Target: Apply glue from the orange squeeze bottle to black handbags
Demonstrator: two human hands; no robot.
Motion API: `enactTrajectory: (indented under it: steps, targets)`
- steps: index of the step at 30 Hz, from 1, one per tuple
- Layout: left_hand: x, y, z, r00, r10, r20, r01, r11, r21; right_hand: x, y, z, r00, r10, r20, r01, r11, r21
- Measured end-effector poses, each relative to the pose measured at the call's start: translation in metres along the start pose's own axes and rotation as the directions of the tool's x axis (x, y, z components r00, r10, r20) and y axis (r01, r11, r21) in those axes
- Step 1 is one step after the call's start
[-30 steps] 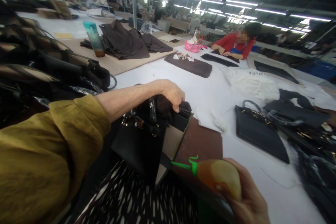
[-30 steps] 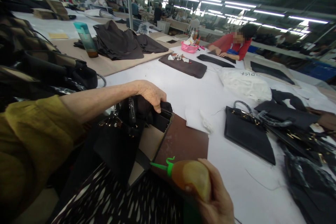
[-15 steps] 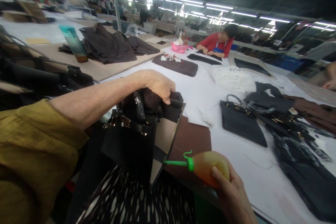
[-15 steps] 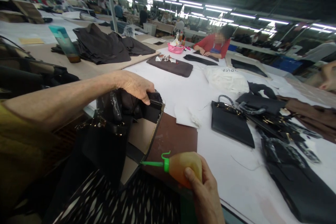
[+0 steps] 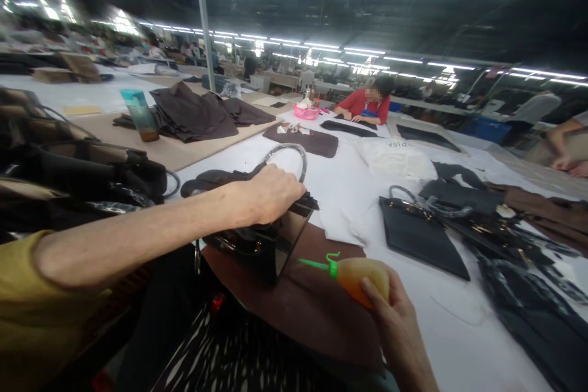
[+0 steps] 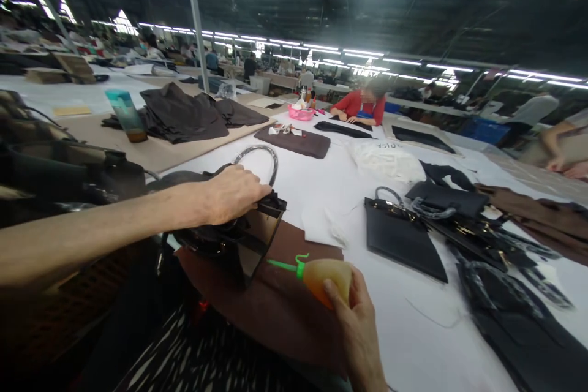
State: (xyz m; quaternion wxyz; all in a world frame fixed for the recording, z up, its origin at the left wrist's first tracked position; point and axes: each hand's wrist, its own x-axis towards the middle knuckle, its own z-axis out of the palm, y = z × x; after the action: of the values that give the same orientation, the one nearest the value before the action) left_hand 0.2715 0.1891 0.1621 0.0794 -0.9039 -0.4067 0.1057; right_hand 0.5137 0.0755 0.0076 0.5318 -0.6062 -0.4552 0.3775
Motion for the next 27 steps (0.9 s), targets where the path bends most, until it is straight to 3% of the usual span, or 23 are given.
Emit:
enactTrajectory:
  steps: [3,11,18,27]
  targets:
    - [-0.005,0.003,0.003,1.000,-0.027,-0.001,0.027,1.000,-0.010,0.002,-0.004,0.009,0.998,0.022,0.052,-0.022,1.000,0.001]
    - [-0.014,0.015,-0.012,0.994,-0.038,0.107,0.043,0.998,-0.042,0.010,0.004,0.031,0.995,-0.029,0.099,0.034,0.998,-0.051]
    - [-0.021,0.019,0.006,0.999,-0.009,0.041,0.012,0.997,-0.072,0.012,0.015,0.036,0.994,-0.013,0.109,0.019,0.998,-0.055]
    - [-0.027,0.021,0.028,0.997,-0.066,-0.031,0.064,0.996,-0.067,0.018,0.021,0.034,0.992,0.026,0.124,-0.022,0.999,-0.036]
